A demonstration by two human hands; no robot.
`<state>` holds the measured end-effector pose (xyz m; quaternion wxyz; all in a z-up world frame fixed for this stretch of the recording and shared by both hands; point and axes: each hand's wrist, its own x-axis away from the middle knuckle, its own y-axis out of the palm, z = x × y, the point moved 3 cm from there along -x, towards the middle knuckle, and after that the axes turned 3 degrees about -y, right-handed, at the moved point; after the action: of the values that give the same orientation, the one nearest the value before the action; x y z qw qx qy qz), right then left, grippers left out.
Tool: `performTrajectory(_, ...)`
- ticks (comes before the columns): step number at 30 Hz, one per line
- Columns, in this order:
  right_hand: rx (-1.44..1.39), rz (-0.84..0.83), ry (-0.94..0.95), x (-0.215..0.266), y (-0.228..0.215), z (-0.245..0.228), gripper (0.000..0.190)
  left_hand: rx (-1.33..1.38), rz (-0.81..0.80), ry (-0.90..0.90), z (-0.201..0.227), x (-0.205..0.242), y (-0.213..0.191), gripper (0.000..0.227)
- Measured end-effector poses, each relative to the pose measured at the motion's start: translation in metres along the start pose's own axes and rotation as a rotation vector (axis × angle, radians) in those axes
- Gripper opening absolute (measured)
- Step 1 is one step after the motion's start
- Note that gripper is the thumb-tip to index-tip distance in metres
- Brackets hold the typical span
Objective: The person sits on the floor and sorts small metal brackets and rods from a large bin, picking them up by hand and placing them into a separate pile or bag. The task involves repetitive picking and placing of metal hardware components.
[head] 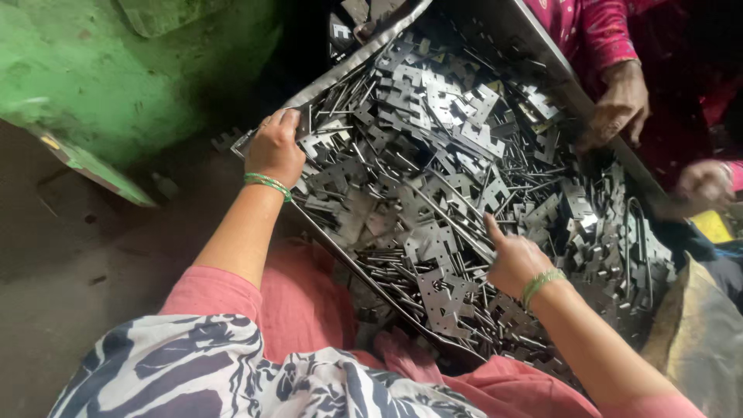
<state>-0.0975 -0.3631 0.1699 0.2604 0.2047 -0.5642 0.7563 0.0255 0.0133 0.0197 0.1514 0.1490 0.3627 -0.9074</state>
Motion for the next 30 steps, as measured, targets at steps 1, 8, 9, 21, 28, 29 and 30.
performTrajectory(1,0.007,0.050,-0.033,0.007,0.007,0.009,0.106,0.009,-0.028,-0.031,-0.001,0.000,0.000,0.035)
performTrajectory(8,0.038,-0.001,0.079,0.057,0.076,0.084,0.103,-0.023,0.011,0.101,-0.006,0.004,0.005,0.034)
performTrajectory(9,0.040,0.002,0.114,0.063,0.088,0.101,0.106,-0.030,0.030,0.137,-0.005,0.006,0.005,0.037)
performTrajectory(21,-0.633,0.831,-0.257,0.052,0.096,0.136,0.070,0.003,0.104,0.163,0.006,0.006,0.001,0.041)
performTrajectory(28,-0.004,0.189,-0.235,-0.057,-0.047,-0.068,0.095,0.072,0.128,0.096,0.005,0.006,0.007,0.043)
performTrajectory(29,-0.144,0.283,-0.373,-0.065,-0.063,-0.108,0.092,0.075,0.146,0.094,0.007,0.006,0.006,0.043)
performTrajectory(30,-0.084,0.213,-0.323,-0.075,-0.073,-0.138,0.092,0.076,0.164,0.094,0.009,0.005,0.005,0.043)
